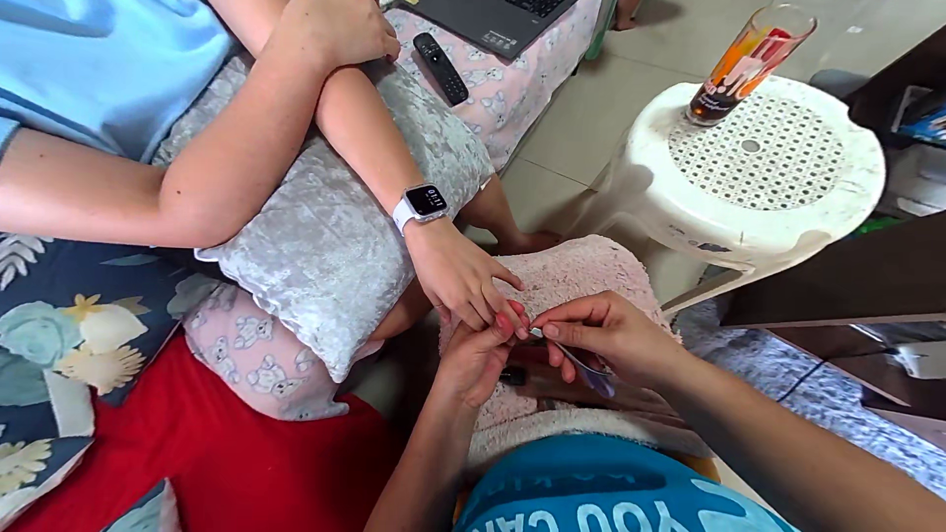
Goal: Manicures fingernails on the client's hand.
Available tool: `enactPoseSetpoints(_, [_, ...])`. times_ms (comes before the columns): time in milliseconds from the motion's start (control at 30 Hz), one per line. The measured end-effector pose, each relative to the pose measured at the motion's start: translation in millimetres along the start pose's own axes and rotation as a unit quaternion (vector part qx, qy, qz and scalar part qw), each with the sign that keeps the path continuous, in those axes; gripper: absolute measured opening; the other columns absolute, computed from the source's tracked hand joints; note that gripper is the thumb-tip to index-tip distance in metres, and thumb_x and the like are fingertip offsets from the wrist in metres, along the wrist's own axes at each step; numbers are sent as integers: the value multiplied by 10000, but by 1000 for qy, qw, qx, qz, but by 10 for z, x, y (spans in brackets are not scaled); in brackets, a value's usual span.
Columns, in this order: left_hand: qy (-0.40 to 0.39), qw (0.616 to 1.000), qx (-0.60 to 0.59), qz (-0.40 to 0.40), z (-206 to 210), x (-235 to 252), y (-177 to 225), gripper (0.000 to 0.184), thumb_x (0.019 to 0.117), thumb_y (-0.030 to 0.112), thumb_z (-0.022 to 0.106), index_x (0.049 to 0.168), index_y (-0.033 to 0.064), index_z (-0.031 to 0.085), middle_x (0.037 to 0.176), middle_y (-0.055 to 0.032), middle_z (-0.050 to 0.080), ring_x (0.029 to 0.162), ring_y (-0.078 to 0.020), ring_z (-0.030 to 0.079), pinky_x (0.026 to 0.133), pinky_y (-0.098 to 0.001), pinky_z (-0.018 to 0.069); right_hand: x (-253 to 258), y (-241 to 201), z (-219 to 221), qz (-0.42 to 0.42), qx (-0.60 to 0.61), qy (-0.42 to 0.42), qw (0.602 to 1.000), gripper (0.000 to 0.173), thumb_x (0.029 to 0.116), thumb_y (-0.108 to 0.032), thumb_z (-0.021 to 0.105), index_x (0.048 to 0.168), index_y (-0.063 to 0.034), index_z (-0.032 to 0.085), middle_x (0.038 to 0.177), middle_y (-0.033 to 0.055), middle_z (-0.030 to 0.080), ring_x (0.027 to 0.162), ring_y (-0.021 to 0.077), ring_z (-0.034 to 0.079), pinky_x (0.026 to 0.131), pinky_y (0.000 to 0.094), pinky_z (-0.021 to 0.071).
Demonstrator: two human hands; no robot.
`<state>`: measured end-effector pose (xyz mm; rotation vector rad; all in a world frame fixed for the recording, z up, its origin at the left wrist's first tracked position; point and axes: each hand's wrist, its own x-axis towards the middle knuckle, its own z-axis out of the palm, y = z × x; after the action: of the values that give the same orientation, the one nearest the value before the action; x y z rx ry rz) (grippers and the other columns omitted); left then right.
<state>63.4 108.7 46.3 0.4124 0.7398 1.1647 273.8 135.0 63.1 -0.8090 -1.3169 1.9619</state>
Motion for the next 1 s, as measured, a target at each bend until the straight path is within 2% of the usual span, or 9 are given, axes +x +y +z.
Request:
enactPoseSetpoints(100, [11, 1000, -10, -4, 46, -5, 10, 74, 841, -16, 756, 890, 29, 725, 859, -85, 733, 807, -129, 712, 830, -279, 595, -2, -13, 6, -5, -7, 2, 1000, 200, 1029, -123, 602, 1127, -29, 749, 771, 10, 747, 589, 40, 667, 508, 166, 534])
enactPoseSetpoints(233, [14, 1000, -15, -6, -1, 9, -20, 68, 871, 15, 743, 920, 61, 738, 878, -75, 733, 814, -136, 707, 825, -307, 594, 13, -15, 12, -4, -16, 12, 1000, 188, 1023, -113, 609, 1110, -27, 752, 767, 3, 745, 572, 28, 652, 489, 155, 513])
enactPoseSetpoints(467, [24, 999, -30, -13, 14, -5, -12, 79, 883, -21, 712, 912, 50, 730, 883, -92, 733, 806, -154, 714, 828, -319, 602, 39, -7, 11, -15, -14, 9, 1000, 178, 1024, -100, 606, 1094, -19, 748, 763, 5, 741, 563, 25, 641, 489, 154, 511])
enactPoseSetpoints(833, [36, 998, -37, -23, 34, -11, 1, 79, 901, -34, 685, 927, 31, 723, 861, -100, 727, 791, -163, 713, 835, -331, 604, 48, -3, -9, -20, -44, 5, 999, 172, 1022, -127, 602, 1084, -47, 741, 710, -36, 657, 542, 12, 575, 495, 148, 487])
enactPoseSetpoints(1000, [23, 999, -36, -19, 30, -21, 0, 76, 904, -22, 691, 924, 45, 722, 873, -93, 727, 802, -161, 713, 843, -327, 601, 49, -36, -28, -20, -37, -15, 999, 178, 1029, -114, 597, 1100, -35, 740, 735, -28, 702, 541, 11, 605, 483, 148, 504])
